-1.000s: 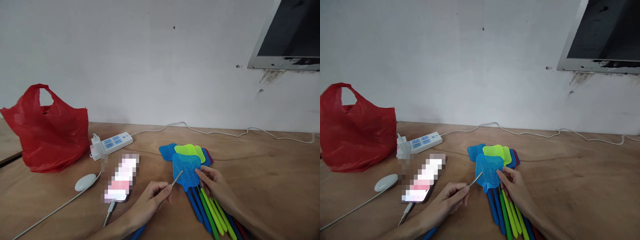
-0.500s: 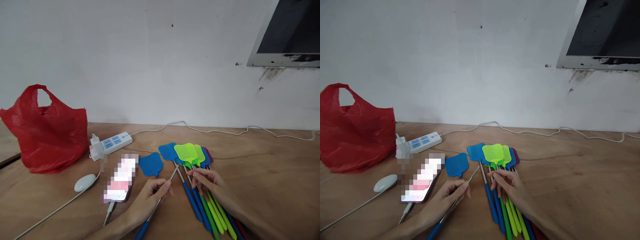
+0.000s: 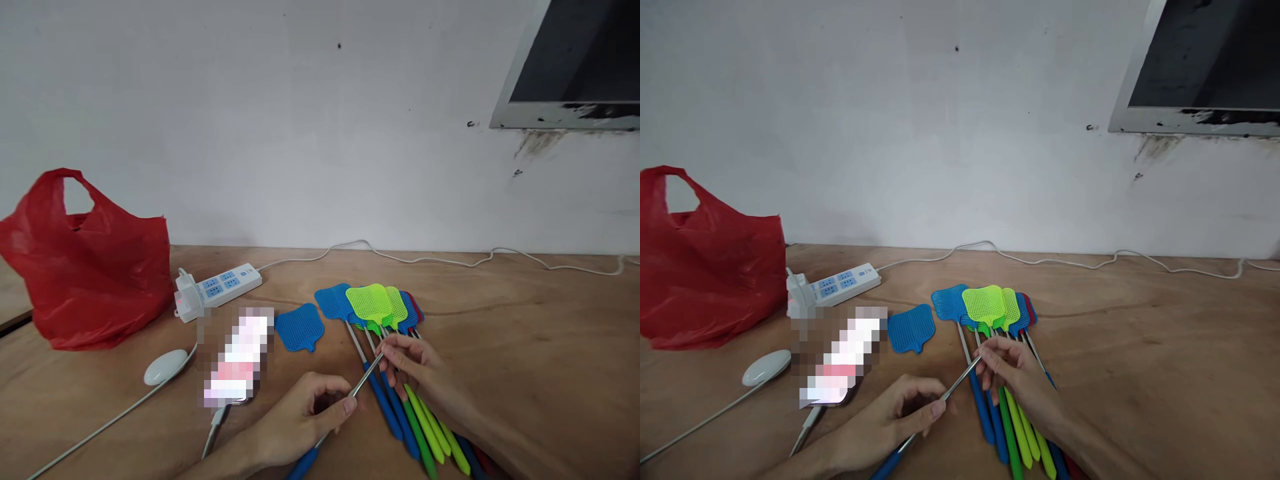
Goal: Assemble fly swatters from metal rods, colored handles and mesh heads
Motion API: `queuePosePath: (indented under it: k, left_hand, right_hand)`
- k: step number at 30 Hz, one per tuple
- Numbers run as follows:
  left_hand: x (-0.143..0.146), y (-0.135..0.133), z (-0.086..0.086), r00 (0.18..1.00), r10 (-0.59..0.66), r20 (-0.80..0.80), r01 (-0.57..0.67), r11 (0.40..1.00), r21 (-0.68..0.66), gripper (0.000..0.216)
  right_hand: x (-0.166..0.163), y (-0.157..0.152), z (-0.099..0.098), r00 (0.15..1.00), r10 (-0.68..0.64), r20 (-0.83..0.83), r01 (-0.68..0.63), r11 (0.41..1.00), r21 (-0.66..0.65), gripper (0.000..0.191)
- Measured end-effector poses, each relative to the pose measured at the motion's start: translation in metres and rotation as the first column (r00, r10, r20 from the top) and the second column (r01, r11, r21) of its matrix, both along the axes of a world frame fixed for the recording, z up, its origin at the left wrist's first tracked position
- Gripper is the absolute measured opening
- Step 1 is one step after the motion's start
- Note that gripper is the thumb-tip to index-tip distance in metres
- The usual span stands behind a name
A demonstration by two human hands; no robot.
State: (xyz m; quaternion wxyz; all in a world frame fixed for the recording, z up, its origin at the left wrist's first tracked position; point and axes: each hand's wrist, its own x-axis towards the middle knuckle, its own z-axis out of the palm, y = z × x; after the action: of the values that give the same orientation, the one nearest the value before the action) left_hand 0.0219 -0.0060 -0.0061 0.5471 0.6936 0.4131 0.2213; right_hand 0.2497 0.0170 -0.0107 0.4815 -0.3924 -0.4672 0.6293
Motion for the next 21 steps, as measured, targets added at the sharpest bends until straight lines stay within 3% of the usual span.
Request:
queuePosePath:
  k: [4, 7, 9, 15, 21]
  left_hand:
    - [0.000, 0.000, 0.002, 0.999, 0.019, 0.033, -0.017, 0.999, -0.045, 0.054]
    - [0.002, 0.001, 0.000, 0.991, -0.008, 0.136, 0.032, 0.983, -0.180, 0.052]
    - [0.003, 0.002, -0.002, 0.986, -0.010, 0.168, 0.050, 0.971, -0.235, 0.051]
    - [0.004, 0.004, -0.002, 0.984, 0.007, 0.180, 0.032, 0.976, -0.215, 0.050]
    - [-0.001, 0.007, 0.001, 0.985, -0.057, 0.163, 0.090, 0.974, -0.209, 0.055]
  right_hand:
    - [0.005, 0.005, 0.001, 0.951, -0.271, -0.152, 0.277, 0.961, 0.019, 0.031]
    - [0.006, 0.006, 0.002, 0.934, -0.314, -0.173, 0.325, 0.945, 0.038, 0.032]
    - [0.004, 0.004, 0.002, 0.942, -0.287, -0.174, 0.298, 0.954, 0.038, 0.030]
    - [-0.002, -0.003, 0.000, 0.990, -0.101, -0.103, 0.109, 0.991, 0.076, 0.029]
    - [-0.002, -0.005, -0.005, 0.995, 0.024, -0.093, -0.014, 0.994, 0.111, 0.023]
